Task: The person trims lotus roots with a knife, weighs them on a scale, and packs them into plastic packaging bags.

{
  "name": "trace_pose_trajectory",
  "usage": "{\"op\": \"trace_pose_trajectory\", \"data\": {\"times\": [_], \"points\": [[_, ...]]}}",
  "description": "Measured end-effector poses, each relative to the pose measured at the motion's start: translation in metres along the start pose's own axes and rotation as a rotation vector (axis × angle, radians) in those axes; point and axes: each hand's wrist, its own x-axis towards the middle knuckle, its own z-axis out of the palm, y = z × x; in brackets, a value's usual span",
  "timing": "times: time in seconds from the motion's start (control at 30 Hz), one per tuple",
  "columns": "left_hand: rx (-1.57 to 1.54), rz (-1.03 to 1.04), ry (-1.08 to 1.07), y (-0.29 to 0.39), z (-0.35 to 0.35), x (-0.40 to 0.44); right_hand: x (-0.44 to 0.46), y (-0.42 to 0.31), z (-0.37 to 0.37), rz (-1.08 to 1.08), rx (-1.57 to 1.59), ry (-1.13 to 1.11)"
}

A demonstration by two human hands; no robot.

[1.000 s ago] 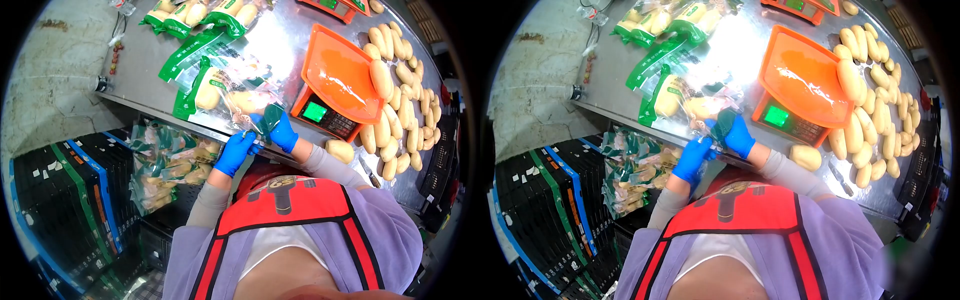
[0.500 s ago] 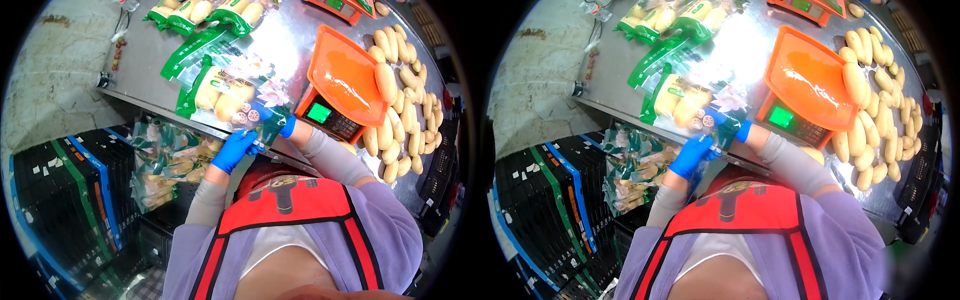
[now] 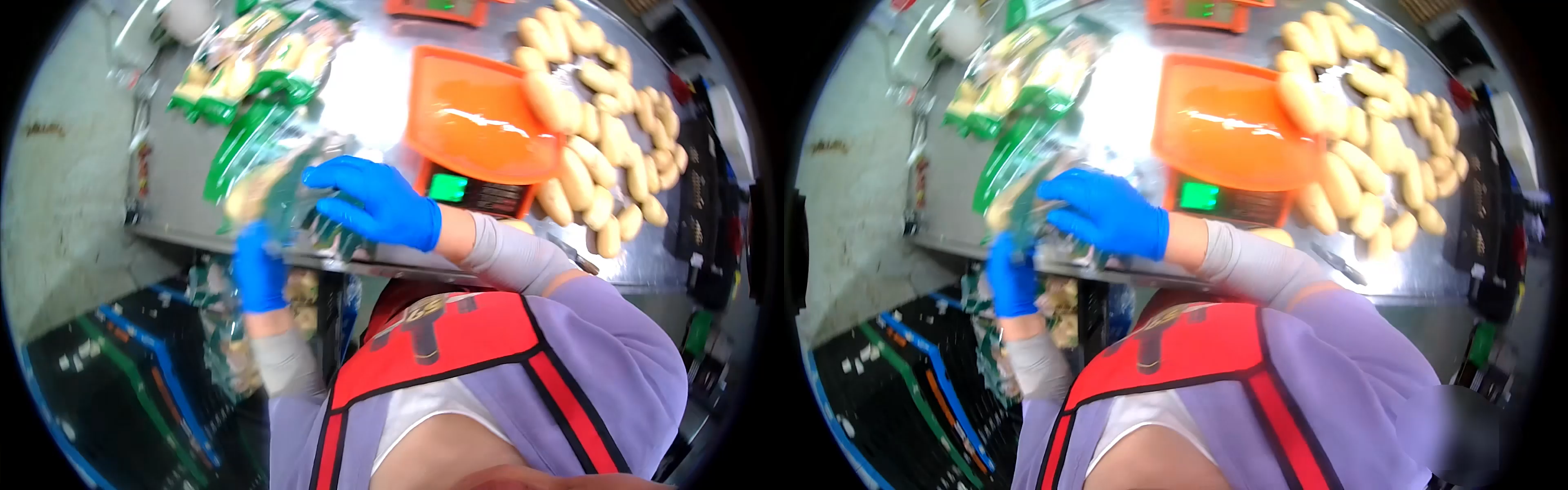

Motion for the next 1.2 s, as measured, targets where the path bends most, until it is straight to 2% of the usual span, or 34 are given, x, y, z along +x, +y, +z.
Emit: {"op": "trace_pose_trajectory", "data": {"times": [0.03,0.1,0.17,0.23,0.27,0.33,0.37,0.43,0.47,0.5,0.53,0.57,0.63,0.77,0.83,0.9,0.93,1.0,1.03,1.1,1.13,1.2], "points": [[-0.118,0.039,0.065,0.016,-0.009,0.010,-0.003,-0.011,-0.017,-0.070,0.086,0.091],[-0.241,0.122,0.084,0.040,-0.011,0.024,-0.015,-0.017,-0.063,-0.044,-0.144,0.317],[-0.160,0.246,-0.016,0.059,0.005,0.031,-0.035,0.018,-0.118,0.019,-0.416,0.625],[-0.141,0.276,-0.026,0.076,0.038,0.029,-0.059,0.047,-0.186,0.089,-0.866,0.651],[-0.128,0.306,-0.029,0.080,0.054,0.030,-0.071,0.062,-0.203,0.092,-0.865,0.666],[-0.201,0.270,-0.130,0.075,0.077,0.046,-0.094,0.094,-0.222,0.364,-1.044,0.556],[-0.280,0.225,-0.217,0.076,0.098,0.050,-0.098,0.099,-0.224,0.370,-0.884,0.513],[-0.241,0.270,-0.320,0.070,0.163,0.044,-0.106,0.092,-0.228,0.490,-0.786,0.467],[-0.289,0.284,-0.395,0.054,0.175,0.065,-0.113,0.086,-0.229,0.488,-0.786,0.476],[-0.338,0.296,-0.466,0.035,0.185,0.087,-0.122,0.078,-0.226,0.450,-0.624,0.565],[-0.322,0.299,-0.416,0.022,0.209,0.093,-0.132,0.069,-0.223,0.410,-0.461,0.649],[-0.304,0.303,-0.366,0.008,0.236,0.090,-0.143,0.057,-0.220,0.409,-0.459,0.655],[0.089,0.494,-0.522,-0.012,0.271,0.078,-0.171,0.031,-0.214,0.482,-0.144,0.717],[0.466,0.804,-0.600,-0.060,0.323,0.039,-0.236,0.004,-0.209,0.551,-0.220,0.731],[0.313,0.411,-0.664,-0.103,0.327,0.022,-0.260,-0.013,-0.208,0.673,-0.186,0.721],[-0.031,-0.023,-0.590,-0.136,0.333,-0.003,-0.278,-0.027,-0.205,0.732,-0.109,0.768],[-0.029,-0.022,-0.591,-0.150,0.337,-0.014,-0.285,-0.031,-0.205,0.789,-0.037,0.811],[-0.356,-0.436,-0.509,-0.170,0.340,-0.034,-0.303,-0.029,-0.204,0.789,-0.048,0.829],[-0.357,-0.435,-0.508,-0.163,0.341,-0.045,-0.309,-0.027,-0.203,0.788,-0.061,0.847],[-0.132,-0.626,-0.637,-0.143,0.344,-0.071,-0.315,-0.028,-0.203,0.779,-0.085,0.828],[-0.135,-0.623,-0.636,-0.145,0.340,-0.074,-0.318,-0.028,-0.203,0.769,-0.108,0.811],[0.088,-0.410,-1.056,-0.151,0.330,-0.079,-0.325,-0.023,-0.202,0.768,-0.102,0.801]]}}
